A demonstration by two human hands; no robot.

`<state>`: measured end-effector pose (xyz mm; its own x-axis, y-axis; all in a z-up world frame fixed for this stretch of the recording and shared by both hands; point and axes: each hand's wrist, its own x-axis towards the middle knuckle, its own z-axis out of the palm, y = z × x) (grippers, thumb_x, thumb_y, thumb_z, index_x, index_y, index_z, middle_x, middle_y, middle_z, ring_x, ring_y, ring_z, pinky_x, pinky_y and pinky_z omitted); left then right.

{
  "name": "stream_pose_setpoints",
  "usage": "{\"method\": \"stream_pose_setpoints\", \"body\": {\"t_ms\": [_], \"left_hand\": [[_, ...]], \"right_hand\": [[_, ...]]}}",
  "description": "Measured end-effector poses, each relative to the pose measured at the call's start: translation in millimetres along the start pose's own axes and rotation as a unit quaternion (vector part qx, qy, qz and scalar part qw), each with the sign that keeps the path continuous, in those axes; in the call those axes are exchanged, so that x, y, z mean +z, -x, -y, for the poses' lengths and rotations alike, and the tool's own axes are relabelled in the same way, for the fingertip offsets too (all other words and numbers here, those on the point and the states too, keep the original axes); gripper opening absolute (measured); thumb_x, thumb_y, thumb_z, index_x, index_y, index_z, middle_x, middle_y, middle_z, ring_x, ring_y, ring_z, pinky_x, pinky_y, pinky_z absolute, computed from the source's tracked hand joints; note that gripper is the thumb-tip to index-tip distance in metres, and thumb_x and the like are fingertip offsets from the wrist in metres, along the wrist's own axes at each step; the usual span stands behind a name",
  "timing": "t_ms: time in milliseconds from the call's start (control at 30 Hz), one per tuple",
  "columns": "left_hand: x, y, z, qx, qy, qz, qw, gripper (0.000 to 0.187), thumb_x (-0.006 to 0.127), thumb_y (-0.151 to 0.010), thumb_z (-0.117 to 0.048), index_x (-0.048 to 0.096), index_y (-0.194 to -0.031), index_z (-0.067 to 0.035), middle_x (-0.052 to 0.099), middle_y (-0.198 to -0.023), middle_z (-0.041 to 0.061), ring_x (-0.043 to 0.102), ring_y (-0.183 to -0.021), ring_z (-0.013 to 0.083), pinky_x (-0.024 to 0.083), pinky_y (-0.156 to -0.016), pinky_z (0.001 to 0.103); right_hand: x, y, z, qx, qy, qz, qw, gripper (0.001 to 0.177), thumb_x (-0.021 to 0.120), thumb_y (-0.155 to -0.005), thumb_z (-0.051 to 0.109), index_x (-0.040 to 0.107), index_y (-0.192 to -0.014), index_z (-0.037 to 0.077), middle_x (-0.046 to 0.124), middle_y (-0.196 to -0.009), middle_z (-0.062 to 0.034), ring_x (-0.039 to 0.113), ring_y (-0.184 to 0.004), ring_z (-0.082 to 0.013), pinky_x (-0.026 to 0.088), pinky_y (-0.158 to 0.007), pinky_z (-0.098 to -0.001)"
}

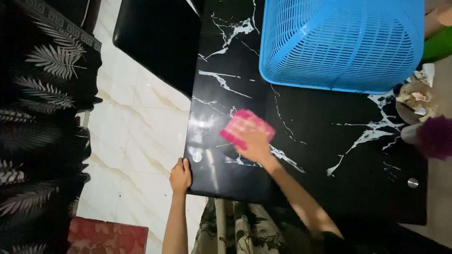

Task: Cleaning a black marble-topped table using a pink cloth.

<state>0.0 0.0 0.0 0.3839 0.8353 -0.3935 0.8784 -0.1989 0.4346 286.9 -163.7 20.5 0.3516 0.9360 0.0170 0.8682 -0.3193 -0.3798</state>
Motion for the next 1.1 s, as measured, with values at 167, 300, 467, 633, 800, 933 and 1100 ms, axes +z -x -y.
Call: {"method": "stream_pose_setpoints", "body": {"t_ms": [167, 300, 467, 633, 800, 933, 1100], "left_hand": [[1, 0, 0, -0.013, 0.0, 0.013, 1.0, 0.044, 0.039, -0.105, -0.044, 0.063, -0.103, -0.007, 0.072, -0.1, 0.022, 0.066, -0.096, 0.0465, 0.051, -0.081, 0.057], [2, 1, 0, -0.005, 0.005, 0.002, 1.0, 0.043, 0.039, -0.104, -0.043, 0.063, -0.103, -0.008, 0.072, -0.102, 0.022, 0.066, -0.097, 0.0465, 0.05, -0.081, 0.058], [7, -1, 5, 0.005, 0.02, 0.007, 1.0, 0.044, 0.039, -0.105, -0.043, 0.064, -0.105, -0.006, 0.072, -0.104, 0.023, 0.066, -0.097, 0.0482, 0.05, -0.081, 0.059], [8, -1, 10, 0.037, 0.071, -0.013, 0.997, 0.044, 0.039, -0.106, -0.041, 0.064, -0.105, -0.005, 0.071, -0.104, 0.026, 0.065, -0.097, 0.0501, 0.05, -0.083, 0.059], [15, -7, 16, 0.044, 0.082, 0.008, 0.996, 0.044, 0.038, -0.106, -0.04, 0.064, -0.105, -0.004, 0.07, -0.099, 0.029, 0.066, -0.095, 0.0508, 0.05, -0.082, 0.06], [7, -3, 10, 0.04, 0.094, 0.018, 0.995, 0.045, 0.038, -0.105, -0.04, 0.064, -0.103, -0.003, 0.07, -0.096, 0.029, 0.065, -0.093, 0.0515, 0.049, -0.08, 0.06], [12, -8, 15, 0.044, 0.119, 0.032, 0.991, 0.046, 0.037, -0.105, -0.041, 0.063, -0.105, -0.003, 0.07, -0.093, 0.03, 0.065, -0.091, 0.0519, 0.049, -0.078, 0.06]], "right_hand": [[-64, 37, -51, 0.113, 0.074, -0.058, 0.989, 0.076, 0.076, -0.075, 0.043, 0.055, -0.147, 0.029, 0.046, -0.159, -0.0024, 0.037, -0.149, -0.0305, 0.02, -0.121, -0.0645], [-69, 99, -122, 0.193, 0.103, -0.164, 0.962, 0.077, 0.073, -0.085, 0.04, 0.052, -0.154, 0.012, 0.044, -0.164, -0.017, 0.032, -0.153, -0.0426, 0.024, -0.121, -0.0641], [-88, 189, -168, 0.281, 0.165, -0.169, 0.93, 0.075, 0.068, -0.094, 0.041, 0.049, -0.162, 0.014, 0.042, -0.17, -0.0166, 0.029, -0.159, -0.0422, 0.021, -0.126, -0.0647], [-60, 243, -171, 0.423, 0.2, -0.213, 0.858, 0.077, 0.067, -0.101, 0.046, 0.043, -0.167, 0.014, 0.032, -0.174, -0.0211, 0.021, -0.157, -0.0515, 0.014, -0.119, -0.0726], [-44, 223, -116, 0.566, 0.165, -0.239, 0.771, 0.079, 0.067, -0.095, 0.048, 0.043, -0.167, 0.027, 0.027, -0.175, -0.0164, 0.017, -0.153, -0.0503, 0.007, -0.114, -0.0777], [7, 220, -101, 0.515, 0.185, -0.278, 0.789, 0.093, 0.07, -0.093, 0.049, 0.034, -0.171, 0.013, 0.026, -0.171, -0.0246, 0.014, -0.154, -0.0523, 0.005, -0.112, -0.0799], [5, 151, 7, 0.47, 0.179, -0.221, 0.835, 0.082, 0.07, -0.092, 0.044, 0.042, -0.166, 0.022, 0.029, -0.173, -0.0155, 0.013, -0.157, -0.0462, 0.005, -0.118, -0.0715]]}}
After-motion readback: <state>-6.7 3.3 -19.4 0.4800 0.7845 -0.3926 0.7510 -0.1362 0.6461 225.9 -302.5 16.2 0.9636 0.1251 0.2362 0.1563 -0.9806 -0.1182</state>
